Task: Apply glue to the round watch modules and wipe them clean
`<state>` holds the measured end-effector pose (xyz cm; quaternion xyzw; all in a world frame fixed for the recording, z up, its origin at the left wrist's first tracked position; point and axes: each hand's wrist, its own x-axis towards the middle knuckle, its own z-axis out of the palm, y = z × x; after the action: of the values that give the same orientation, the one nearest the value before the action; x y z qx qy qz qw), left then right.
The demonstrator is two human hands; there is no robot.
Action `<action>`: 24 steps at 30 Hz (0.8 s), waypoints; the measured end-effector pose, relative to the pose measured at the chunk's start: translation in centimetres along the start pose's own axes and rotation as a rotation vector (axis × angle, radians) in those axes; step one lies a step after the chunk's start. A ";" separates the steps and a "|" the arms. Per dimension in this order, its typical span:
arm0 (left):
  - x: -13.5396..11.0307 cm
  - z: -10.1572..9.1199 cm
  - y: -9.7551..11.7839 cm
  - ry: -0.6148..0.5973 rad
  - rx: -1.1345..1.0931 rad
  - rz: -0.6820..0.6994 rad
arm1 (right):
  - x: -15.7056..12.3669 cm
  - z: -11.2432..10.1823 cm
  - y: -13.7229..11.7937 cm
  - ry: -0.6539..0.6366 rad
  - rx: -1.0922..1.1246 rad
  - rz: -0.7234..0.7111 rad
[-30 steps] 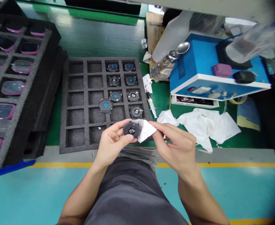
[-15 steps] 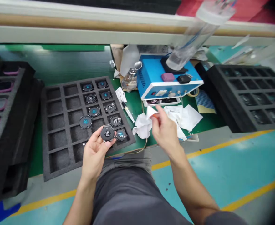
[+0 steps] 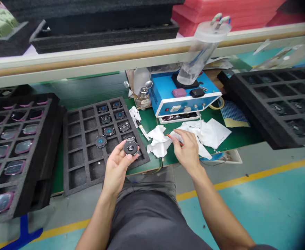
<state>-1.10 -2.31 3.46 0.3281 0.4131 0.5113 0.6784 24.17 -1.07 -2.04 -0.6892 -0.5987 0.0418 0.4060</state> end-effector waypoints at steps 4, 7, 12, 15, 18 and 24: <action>0.7 2.6 -1.3 -0.128 0.111 -0.032 | 0.4 -1.7 -3.5 -0.250 0.343 -0.028; 1.0 4.7 -2.6 -0.244 0.142 -0.066 | 0.6 -2.7 -4.9 -0.509 0.527 0.006; 1.5 6.6 -3.1 -0.220 0.284 -0.026 | 1.0 -3.7 -3.9 -0.528 0.698 0.181; 1.8 6.0 -2.0 -0.028 0.605 0.154 | 2.5 -6.4 -1.9 -0.433 0.711 0.251; 3.5 3.8 -1.2 0.199 1.000 0.385 | 5.6 -11.9 1.5 -0.227 0.643 0.242; 5.8 1.4 -2.5 0.252 1.151 0.461 | 15.9 -25.2 13.0 0.375 0.136 0.203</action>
<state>1.99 2.62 0.61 0.6584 0.6172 0.3751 0.2120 52.60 0.36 13.67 -0.7126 -0.4360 -0.0064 0.5495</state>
